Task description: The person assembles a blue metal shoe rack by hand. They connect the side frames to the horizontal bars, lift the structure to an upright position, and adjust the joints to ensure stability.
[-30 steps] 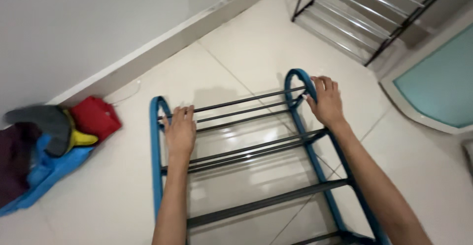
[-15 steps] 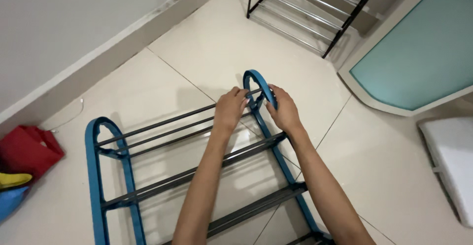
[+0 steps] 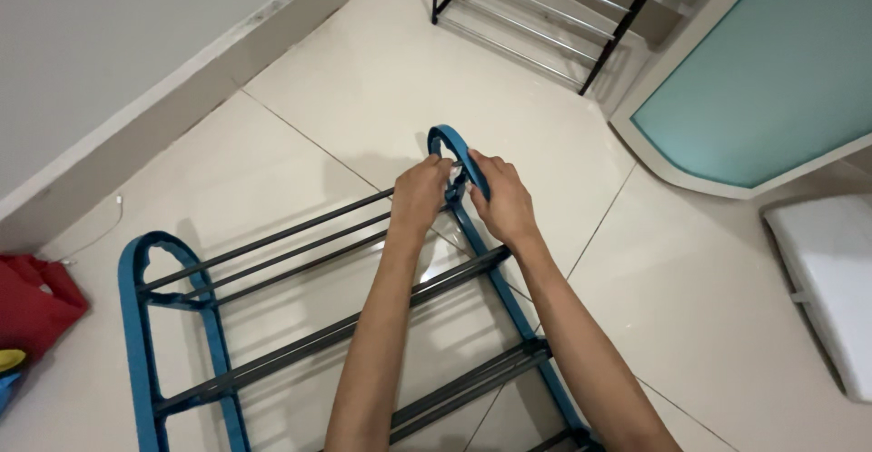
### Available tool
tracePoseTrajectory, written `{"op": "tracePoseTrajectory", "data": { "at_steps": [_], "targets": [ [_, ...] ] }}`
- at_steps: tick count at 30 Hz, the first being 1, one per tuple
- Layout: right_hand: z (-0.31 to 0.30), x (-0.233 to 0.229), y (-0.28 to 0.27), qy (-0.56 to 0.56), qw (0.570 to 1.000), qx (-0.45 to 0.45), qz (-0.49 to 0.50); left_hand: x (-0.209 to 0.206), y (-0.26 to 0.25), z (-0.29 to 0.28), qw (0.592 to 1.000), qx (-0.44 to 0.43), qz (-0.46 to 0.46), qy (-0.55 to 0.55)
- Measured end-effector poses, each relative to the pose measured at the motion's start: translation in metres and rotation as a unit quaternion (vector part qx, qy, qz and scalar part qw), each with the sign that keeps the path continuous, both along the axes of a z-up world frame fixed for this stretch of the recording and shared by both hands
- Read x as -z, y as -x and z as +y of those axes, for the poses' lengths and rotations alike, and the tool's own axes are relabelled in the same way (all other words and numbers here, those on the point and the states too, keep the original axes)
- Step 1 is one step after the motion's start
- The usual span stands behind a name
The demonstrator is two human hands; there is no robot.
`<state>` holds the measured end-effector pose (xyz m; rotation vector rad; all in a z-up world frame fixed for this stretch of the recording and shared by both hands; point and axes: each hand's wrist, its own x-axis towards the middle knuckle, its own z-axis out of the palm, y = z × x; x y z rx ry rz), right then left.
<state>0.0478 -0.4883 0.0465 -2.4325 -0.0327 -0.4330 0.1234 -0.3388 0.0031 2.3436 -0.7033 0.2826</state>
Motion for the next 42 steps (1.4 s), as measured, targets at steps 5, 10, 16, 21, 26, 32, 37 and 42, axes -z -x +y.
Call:
{"op": "tracePoseTrajectory", "data": {
  "at_steps": [5,10,16,21,26,32,37,42],
  "targets": [
    [0.0,0.0,-0.002,0.002,1.0,0.007,0.011,0.001,-0.003,0.001,1.0,0.007,-0.013,0.022],
    [0.001,0.0,-0.002,0.008,1.0,0.008,0.01,0.002,-0.003,0.001,1.0,0.001,-0.008,0.022],
    [0.0,-0.002,-0.003,-0.006,1.0,0.003,-0.005,0.001,-0.002,0.0,1.0,-0.007,-0.014,0.005],
    [-0.001,0.0,-0.004,-0.044,0.999,0.011,0.013,0.006,0.012,0.017,0.995,-0.027,-0.058,-0.073],
    [-0.005,0.012,-0.009,0.013,1.0,0.004,-0.019,0.003,0.028,0.097,0.983,-0.095,0.01,-0.156],
    [-0.007,0.021,-0.01,0.079,0.995,0.017,-0.051,-0.018,0.088,0.181,0.973,-0.127,-0.013,-0.191],
    [-0.017,0.027,-0.01,0.102,0.994,0.032,0.019,-0.03,0.149,0.232,0.944,-0.223,0.08,-0.23],
    [-0.045,0.042,-0.005,0.093,0.994,-0.058,0.016,-0.038,0.193,0.271,0.93,-0.297,0.11,-0.188]
  ]
}}
